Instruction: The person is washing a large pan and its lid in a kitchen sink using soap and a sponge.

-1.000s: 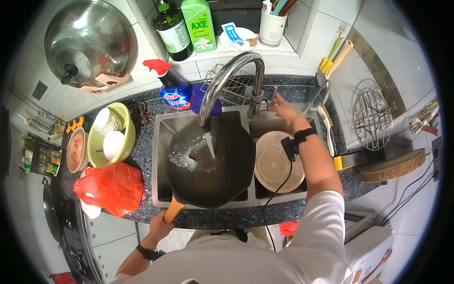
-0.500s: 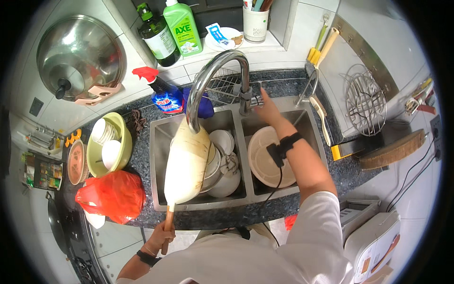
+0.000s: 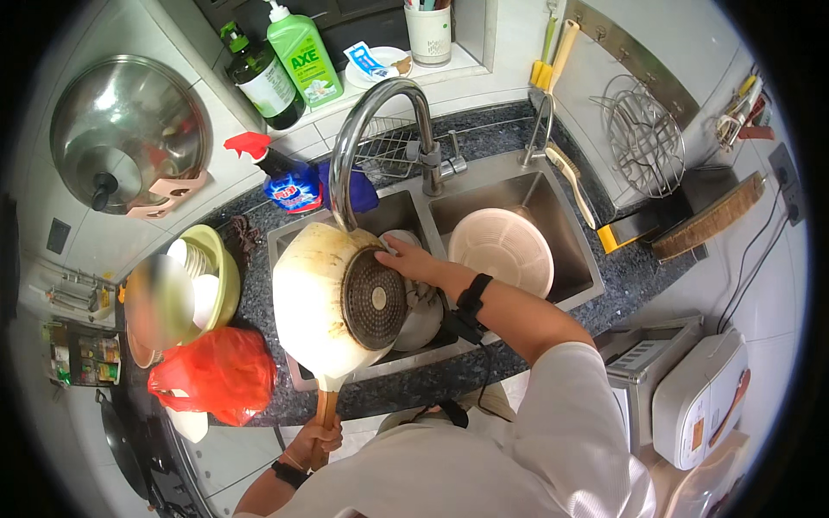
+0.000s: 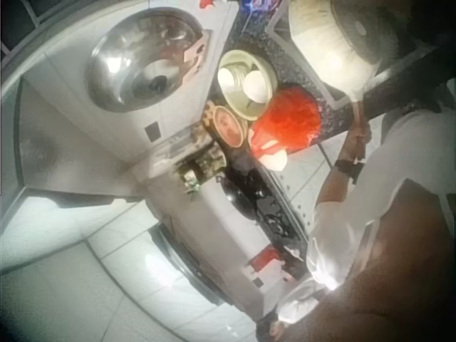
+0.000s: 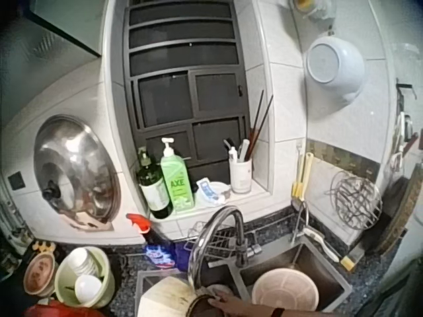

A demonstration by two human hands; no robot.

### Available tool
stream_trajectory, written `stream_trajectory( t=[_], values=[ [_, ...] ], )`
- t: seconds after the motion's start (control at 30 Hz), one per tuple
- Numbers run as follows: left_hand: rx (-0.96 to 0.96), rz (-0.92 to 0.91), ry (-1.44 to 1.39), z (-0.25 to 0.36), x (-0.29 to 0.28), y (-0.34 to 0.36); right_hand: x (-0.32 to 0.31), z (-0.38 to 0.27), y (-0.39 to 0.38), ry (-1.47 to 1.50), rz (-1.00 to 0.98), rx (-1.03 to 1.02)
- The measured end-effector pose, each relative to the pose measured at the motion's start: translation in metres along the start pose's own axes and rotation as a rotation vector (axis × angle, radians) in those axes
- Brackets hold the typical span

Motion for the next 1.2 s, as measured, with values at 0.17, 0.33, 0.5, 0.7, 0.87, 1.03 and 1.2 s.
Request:
stream_trajectory(
  t=[0.17, 0.33, 0.5, 0.7, 0.87, 1.03, 1.2],
  values=[
    [0.022, 0.001, 0.042, 0.004, -0.022, -0.001, 0.021, -0.021, -0.002, -0.049, -0.107, -0.09],
    [0.007, -0.039, 0.056, 0.009, -0.039, 0.0, 0.045, -0.035, 0.005, -0.173, -0.068, -0.223],
    [-0.02, -0.026, 0.167, 0.013, -0.055, -0.005, 0.062, -0.073, 0.006, -0.268, 0.058, -0.265],
    [0.005, 0.055, 0.418, 0.022, -0.081, -0.003, 0.093, -0.13, 0.063, -0.158, 0.414, -0.521],
    [0.039, 0.13, 0.627, 0.031, -0.107, -0.007, 0.113, -0.192, 0.097, -0.008, 0.514, -0.483],
    [0.045, 0.088, 0.714, 0.047, -0.119, -0.01, 0.073, -0.252, 0.117, 0.061, 0.618, -0.355],
    [0.0, 0.059, 0.646, 0.043, -0.139, -0.01, 0.048, -0.286, 0.169, -0.441, 0.732, -0.47]
  ],
)
Point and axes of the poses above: each hand's wrist, its own y-axis towards the middle knuckle, its own x-axis out of the palm, z = x × y, the point moved 3 cm from there along y, towards the middle knuckle, and after that the axes turned 7 degrees about x, right-handed, at the moved point
